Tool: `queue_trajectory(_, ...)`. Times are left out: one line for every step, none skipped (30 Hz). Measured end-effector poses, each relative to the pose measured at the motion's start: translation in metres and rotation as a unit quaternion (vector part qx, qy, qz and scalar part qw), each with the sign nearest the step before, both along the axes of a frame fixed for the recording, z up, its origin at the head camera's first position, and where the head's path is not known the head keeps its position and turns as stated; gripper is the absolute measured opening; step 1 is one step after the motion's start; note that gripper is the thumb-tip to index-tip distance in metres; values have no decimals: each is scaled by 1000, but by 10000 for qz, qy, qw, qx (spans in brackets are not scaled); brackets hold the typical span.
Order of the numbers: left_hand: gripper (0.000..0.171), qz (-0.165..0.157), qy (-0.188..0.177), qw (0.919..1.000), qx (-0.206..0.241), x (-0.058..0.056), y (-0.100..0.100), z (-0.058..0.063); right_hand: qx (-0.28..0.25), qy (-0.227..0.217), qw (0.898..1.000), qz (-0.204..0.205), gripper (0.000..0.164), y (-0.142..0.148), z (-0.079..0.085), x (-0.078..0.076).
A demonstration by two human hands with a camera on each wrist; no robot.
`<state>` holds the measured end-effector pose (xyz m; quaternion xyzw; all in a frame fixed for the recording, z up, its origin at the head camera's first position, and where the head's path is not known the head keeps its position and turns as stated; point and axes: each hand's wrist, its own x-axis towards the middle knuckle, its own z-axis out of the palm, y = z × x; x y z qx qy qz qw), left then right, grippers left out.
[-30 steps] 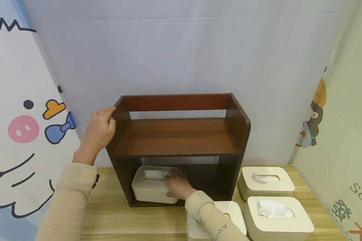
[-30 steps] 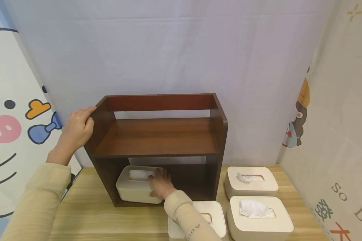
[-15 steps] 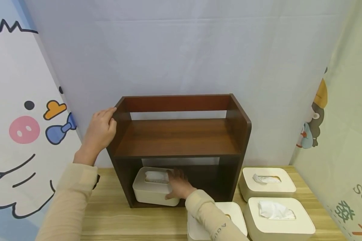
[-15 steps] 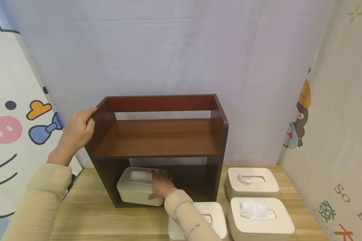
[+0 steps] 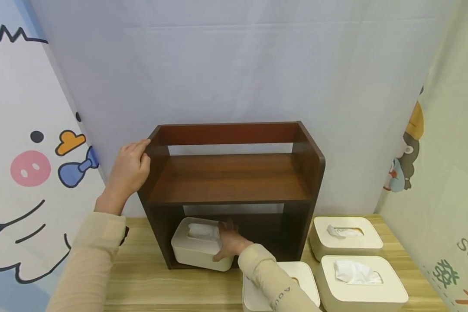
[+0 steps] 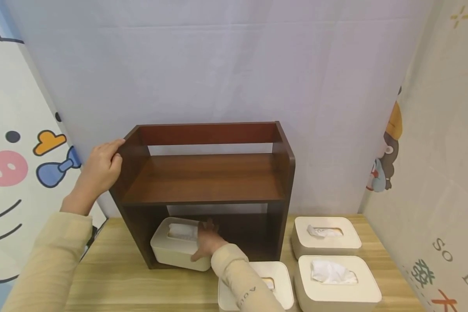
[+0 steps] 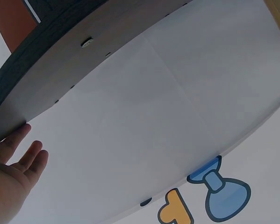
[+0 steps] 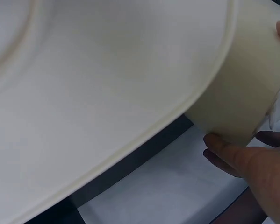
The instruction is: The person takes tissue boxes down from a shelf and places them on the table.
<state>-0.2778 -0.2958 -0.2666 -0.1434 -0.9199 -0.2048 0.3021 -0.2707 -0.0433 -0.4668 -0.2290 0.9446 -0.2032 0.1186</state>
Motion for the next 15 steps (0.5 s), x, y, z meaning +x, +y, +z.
queue_trajectory(43, 5, 17, 10000, 0, 0, 0, 0, 21, -4, 10000, -11, 107, 0, 0, 0)
queue_trajectory(43, 10, 35, 10000, -1, 0, 0, 0, 49, -1, 10000, 1, 107, 0, 1, 0)
queue_trajectory(43, 11, 62, 10000, -8, 0, 0, -1, 90, 19, 10000, 19, 107, 0, 1, 0)
queue_trajectory(43, 13, 75, 10000, -9, 0, 0, -1, 141, 60, 9999, 46, 108, -1, 1, 0)
queue_trajectory(42, 17, 94, 10000, -15, 0, 0, -1, 180, 110, 9997, 79, 108, -1, 2, 0)
queue_trajectory(42, 18, 117, 9999, -19, 0, 0, -1, 223, 146, 9996, 104, 108, -1, 2, 1)
queue_trajectory(42, 26, 127, 9999, -14, 0, 0, -1, 269, 179, 9994, 131, 108, -1, 2, 1)
queue_trajectory(42, 20, 144, 9999, -13, 0, 0, -1, 299, 226, 9992, 169, 107, -1, 2, 1)
queue_trajectory(42, 20, 159, 9999, -12, 0, 0, -1, 319, 267, 9990, 185, 107, -1, 2, 2)
queue_trajectory(42, 16, 173, 9998, -9, 0, 0, -1, 340, 317, 9987, 204, 107, -1, 2, 2)
queue_trajectory(42, 16, 185, 9998, -10, 0, 0, -1, 350, 340, 9986, 213, 107, -1, 2, 2)
queue_trajectory(42, 18, 186, 9998, -10, 0, 0, -1, 372, 361, 9984, 219, 107, -1, 2, 3)
queue_trajectory(42, 20, 186, 9998, -12, 0, 0, 0, 399, 391, 9982, 231, 106, 0, 1, 3)
queue_trajectory(42, 21, 181, 9998, -10, 0, 0, 0, 402, 404, 9981, 231, 106, 0, 1, 3)
queue_trajectory(42, 24, 149, 9999, -4, 0, 0, 0, 387, 388, 9983, 220, 106, 0, 1, 3)
